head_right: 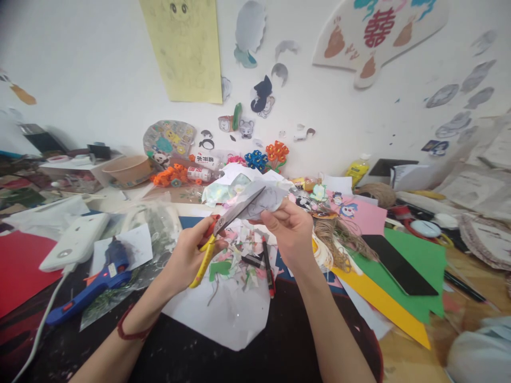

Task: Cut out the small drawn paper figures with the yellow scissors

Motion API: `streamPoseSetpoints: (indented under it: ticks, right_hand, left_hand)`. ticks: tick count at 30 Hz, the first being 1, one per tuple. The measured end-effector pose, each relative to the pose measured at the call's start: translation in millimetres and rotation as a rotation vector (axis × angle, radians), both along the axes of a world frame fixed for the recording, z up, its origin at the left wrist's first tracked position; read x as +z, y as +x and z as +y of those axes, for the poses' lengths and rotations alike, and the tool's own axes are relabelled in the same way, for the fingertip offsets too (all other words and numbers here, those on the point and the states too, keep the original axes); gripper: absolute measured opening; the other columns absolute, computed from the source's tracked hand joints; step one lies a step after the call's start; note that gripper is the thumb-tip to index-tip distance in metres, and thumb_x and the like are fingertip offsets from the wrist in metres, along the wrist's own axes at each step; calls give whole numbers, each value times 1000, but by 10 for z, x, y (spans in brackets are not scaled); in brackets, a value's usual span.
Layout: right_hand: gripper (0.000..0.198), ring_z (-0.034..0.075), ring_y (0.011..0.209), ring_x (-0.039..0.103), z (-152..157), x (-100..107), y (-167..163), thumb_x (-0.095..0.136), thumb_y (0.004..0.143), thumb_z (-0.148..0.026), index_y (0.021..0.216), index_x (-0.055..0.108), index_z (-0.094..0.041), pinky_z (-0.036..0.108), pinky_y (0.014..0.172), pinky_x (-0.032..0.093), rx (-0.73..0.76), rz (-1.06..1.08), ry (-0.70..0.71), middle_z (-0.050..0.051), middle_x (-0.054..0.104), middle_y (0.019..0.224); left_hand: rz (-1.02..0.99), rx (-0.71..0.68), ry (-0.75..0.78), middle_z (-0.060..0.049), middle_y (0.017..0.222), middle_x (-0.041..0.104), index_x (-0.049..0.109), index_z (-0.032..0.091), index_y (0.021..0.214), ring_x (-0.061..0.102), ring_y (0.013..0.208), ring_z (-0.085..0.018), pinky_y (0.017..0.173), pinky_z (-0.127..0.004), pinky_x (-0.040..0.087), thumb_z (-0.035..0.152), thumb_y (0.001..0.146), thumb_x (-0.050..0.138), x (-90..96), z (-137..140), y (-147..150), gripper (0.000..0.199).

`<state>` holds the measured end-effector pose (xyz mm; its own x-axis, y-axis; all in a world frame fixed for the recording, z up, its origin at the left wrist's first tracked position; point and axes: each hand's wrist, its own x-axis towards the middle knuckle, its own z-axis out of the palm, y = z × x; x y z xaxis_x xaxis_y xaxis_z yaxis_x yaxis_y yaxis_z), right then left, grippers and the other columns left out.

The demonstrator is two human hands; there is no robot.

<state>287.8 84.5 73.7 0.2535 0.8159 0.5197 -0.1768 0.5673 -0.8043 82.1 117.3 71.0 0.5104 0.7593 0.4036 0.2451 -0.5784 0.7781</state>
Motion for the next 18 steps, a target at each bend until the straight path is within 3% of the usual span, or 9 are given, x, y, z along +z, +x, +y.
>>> streamPoseSetpoints:
  ticks: [18]
  right_hand:
    - [24,22,73,77,0,7,39,80,80,-38,98,74,-23,42,75,68,-31,-32,-10,1,80,79]
  left_hand:
    - [10,1,-19,10,60,24,40,21,78,21,55,-9,50,-23,20,36,84,65,6,5,12,29]
